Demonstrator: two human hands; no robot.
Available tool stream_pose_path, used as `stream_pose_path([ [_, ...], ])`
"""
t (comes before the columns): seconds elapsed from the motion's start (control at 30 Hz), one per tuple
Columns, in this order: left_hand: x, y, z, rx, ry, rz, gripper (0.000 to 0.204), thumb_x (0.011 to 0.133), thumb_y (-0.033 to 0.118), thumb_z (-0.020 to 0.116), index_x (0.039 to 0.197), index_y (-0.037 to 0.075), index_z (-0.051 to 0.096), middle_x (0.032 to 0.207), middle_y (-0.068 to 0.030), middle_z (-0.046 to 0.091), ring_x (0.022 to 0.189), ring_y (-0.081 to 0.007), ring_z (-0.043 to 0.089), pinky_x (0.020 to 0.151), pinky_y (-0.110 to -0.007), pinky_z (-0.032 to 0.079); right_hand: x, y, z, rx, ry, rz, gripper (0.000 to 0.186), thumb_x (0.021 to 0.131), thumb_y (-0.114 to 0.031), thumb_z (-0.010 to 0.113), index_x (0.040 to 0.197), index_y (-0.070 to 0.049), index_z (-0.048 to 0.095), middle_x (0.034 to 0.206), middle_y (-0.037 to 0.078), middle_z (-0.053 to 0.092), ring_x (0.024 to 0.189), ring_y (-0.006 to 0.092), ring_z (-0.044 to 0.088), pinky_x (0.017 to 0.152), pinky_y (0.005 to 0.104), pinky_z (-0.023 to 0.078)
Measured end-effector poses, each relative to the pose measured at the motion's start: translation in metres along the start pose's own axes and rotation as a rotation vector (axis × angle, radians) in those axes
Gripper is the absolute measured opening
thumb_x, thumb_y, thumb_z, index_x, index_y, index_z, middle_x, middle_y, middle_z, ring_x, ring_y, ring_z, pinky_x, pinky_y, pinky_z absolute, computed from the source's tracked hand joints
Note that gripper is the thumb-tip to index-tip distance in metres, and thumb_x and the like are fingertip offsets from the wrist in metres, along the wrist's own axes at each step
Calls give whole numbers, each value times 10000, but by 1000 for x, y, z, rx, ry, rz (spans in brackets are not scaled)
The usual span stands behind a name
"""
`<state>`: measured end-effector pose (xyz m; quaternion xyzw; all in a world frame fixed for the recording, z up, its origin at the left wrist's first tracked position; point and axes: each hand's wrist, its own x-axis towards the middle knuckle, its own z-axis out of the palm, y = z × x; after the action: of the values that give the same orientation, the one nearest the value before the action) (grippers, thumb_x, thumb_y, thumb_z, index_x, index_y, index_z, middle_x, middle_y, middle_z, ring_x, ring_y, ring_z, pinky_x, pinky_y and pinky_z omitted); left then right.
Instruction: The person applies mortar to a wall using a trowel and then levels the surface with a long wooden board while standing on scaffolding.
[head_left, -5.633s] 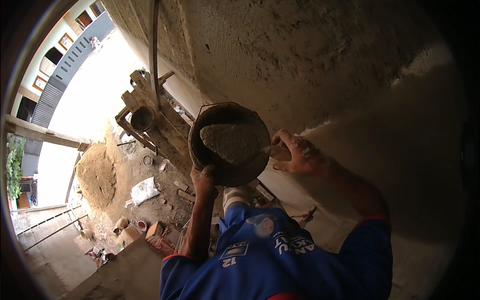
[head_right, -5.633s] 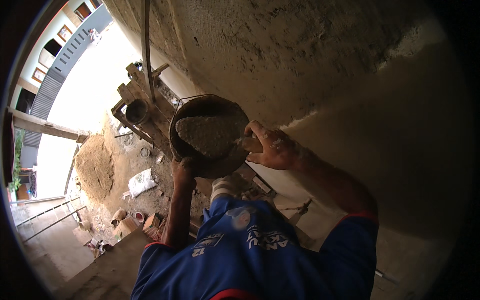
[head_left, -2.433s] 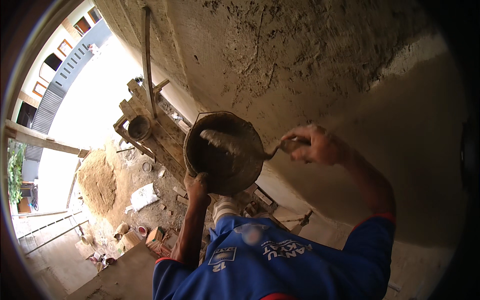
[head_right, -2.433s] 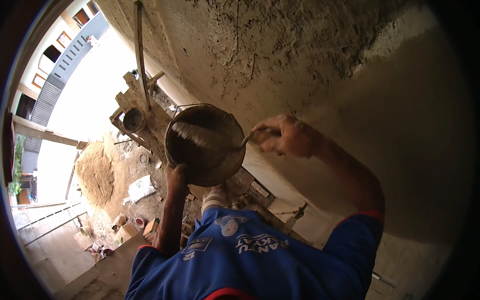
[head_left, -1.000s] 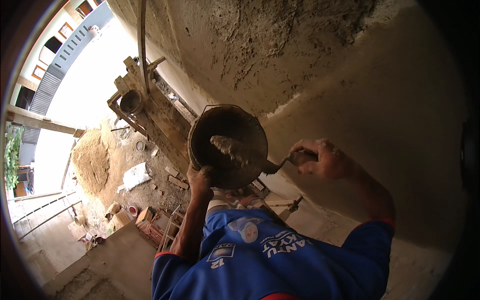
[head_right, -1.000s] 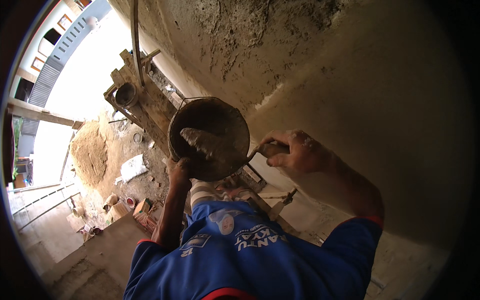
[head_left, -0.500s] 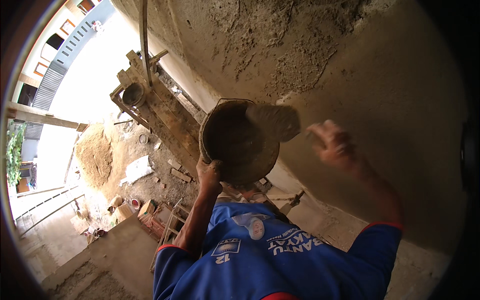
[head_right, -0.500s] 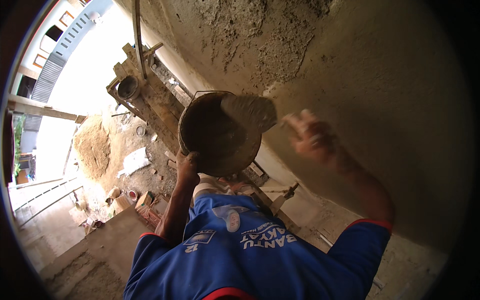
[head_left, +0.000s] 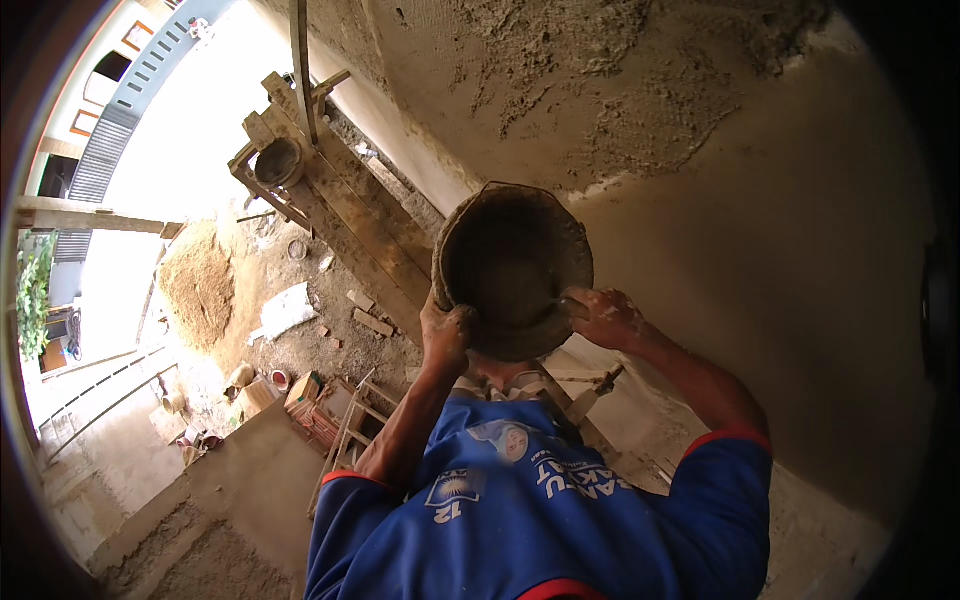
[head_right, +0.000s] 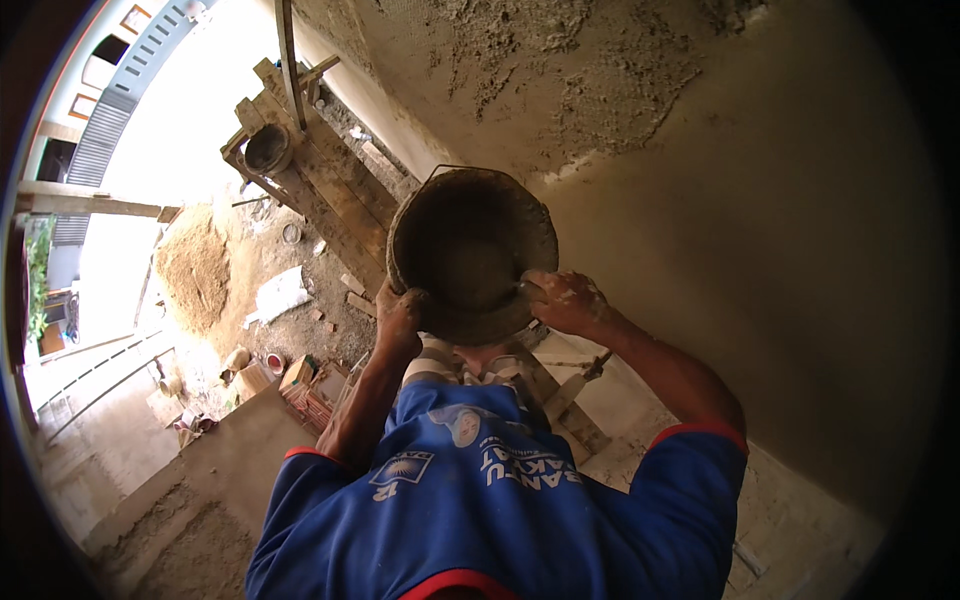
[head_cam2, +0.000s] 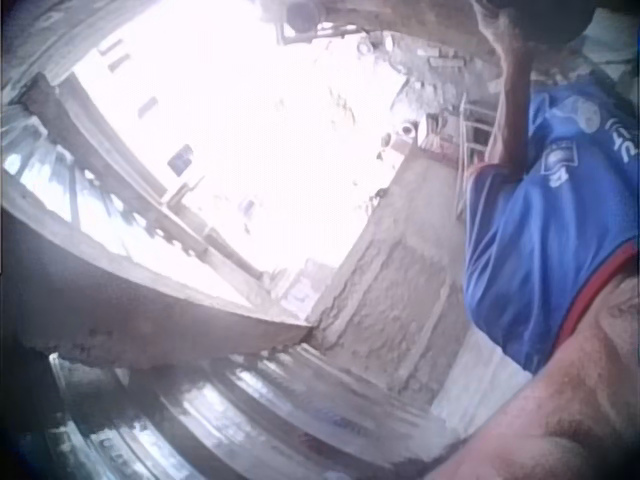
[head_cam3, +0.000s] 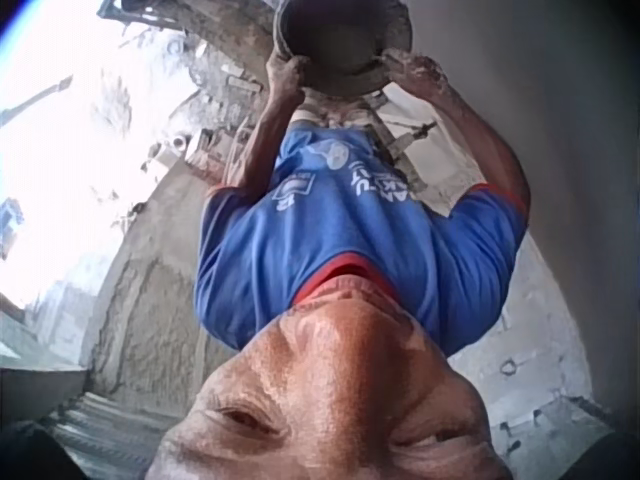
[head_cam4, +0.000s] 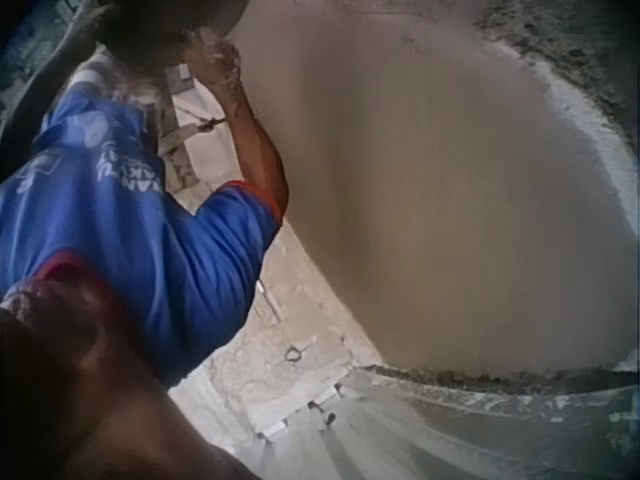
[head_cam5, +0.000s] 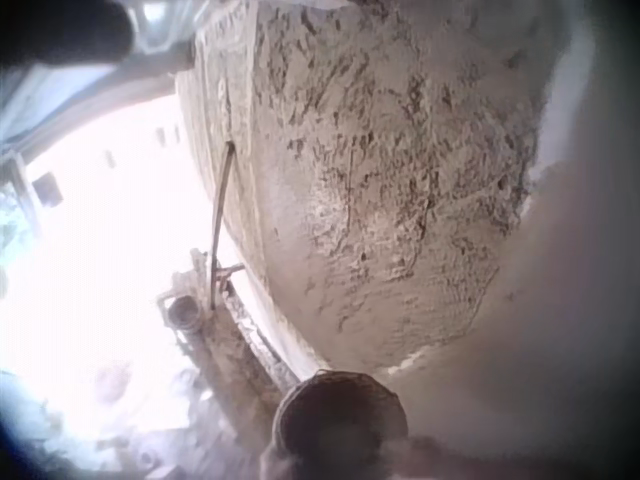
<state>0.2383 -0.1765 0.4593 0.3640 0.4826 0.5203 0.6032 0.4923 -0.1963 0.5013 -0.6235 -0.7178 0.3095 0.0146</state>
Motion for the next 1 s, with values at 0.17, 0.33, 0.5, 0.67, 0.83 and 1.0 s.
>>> stream_pose_path([
  [0.17,19,-14,-36,-111,2,-293,286,768,-11,539,1049,-31,588,921,-67,654,778,-155,631,683,-269,509,-6,-21,-32,76,51,38,411,758,-189,658,1152,-81,609,993,189,669,910,344,653,829,417,515],
  [0.33,31,-33,-67,-42,29,-260,304,769,-24,548,1072,-22,577,926,-44,650,786,-134,623,686,-257,504,-3,-45,-76,108,-11,25,436,756,-185,694,1168,-78,598,992,167,664,904,310,654,806,388,507],
  [0.5,38,-43,-77,-15,139,-305,362,754,-36,524,1114,-18,560,963,-51,637,816,-148,618,720,-263,499,18,2,-77,425,-255,216,434,808,-205,683,1205,-66,573,1061,124,654,920,240,643,823,370,490],
  [0.67,43,-63,-76,6,122,-337,379,748,-28,519,1125,-19,559,963,-49,636,847,-150,611,759,-274,496,2,73,-126,-74,577,247,406,861,-186,644,1215,-11,551,1104,156,635,981,273,624,857,364,489],
  [0.83,32,-64,-70,36,109,-262,131,768,73,550,891,31,570,718,5,544,561,-101,508,498,-260,427,-29,-3,-139,-141,508,239,410,834,-149,661,1215,-52,543,1069,162,636,936,269,643,820,370,509],
  [1.0,22,-61,-49,-105,-5,-270,259,755,31,548,1007,-10,592,847,-38,638,668,-130,613,577,-261,499,-15,-5,-54,-231,170,98,325,805,-151,657,1120,-118,581,956,174,610,892,296,636,748,401,535],
])
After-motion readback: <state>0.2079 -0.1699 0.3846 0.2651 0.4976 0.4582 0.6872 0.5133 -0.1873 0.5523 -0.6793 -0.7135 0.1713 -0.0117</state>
